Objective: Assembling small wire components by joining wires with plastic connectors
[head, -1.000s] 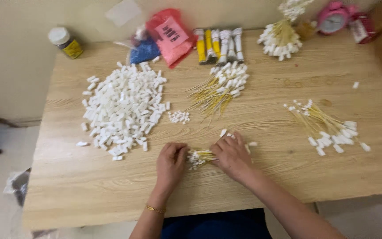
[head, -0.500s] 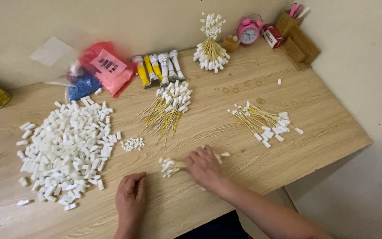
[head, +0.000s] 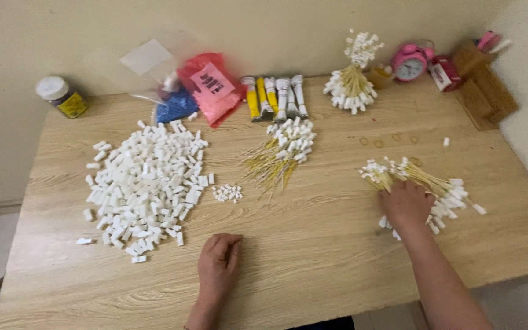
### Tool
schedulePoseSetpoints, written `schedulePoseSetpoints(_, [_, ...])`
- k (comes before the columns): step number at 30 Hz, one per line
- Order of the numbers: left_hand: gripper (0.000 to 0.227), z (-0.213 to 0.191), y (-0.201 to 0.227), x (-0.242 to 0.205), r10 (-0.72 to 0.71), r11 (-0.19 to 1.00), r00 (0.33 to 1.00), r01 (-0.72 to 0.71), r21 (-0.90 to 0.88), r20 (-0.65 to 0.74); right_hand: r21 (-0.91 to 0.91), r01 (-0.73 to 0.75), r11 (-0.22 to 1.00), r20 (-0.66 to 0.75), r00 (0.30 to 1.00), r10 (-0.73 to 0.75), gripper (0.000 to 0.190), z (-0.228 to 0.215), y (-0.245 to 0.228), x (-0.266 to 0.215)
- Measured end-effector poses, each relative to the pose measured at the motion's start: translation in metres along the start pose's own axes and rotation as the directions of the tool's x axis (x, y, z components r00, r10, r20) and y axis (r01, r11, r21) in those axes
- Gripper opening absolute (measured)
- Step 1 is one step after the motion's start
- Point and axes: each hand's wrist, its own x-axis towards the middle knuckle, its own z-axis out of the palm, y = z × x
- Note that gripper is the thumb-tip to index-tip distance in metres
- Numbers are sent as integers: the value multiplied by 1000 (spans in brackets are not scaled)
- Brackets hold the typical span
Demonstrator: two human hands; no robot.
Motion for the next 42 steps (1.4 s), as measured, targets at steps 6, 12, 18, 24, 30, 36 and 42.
schedulePoseSetpoints(6, [11, -4, 15, 4, 16, 1000, 999, -17, -26, -43, 197, 318, 927, -278, 925, -258, 57, -29, -74, 29])
schedulePoseSetpoints(12, [11, -1, 5, 2, 10, 1000, 1000, -10, 0, 5, 434, 624, 650, -387, 781, -491, 38, -59, -194, 58])
schedulePoseSetpoints(18, [11, 1, 8, 4, 37, 999, 997, -37, 4, -68, 346, 696, 629, 130, 629, -767, 49, -129, -245, 63])
schedulePoseSetpoints(24, [11, 0, 5, 2, 2, 1000, 1000, -2, 4, -11, 346, 586, 733, 88, 757, -647, 52, -94, -222, 61])
schedulePoseSetpoints(30, [10, -1, 9, 3, 32, 998, 999, -29, 55, -42, 408, 299, 863, 109, 922, -371, 48, -111, -186, 19])
schedulePoseSetpoints(36, [11, -1, 11, 2, 11, 999, 1000, -10, 43, -20, 548, 265, 793, 123, 912, -390, 48, -90, -189, -4])
schedulePoseSetpoints(42, [12, -5, 18, 5, 43, 999, 999, -42, 30, -33, 599, 182, 780, 92, 952, -293, 42, -109, -162, 5])
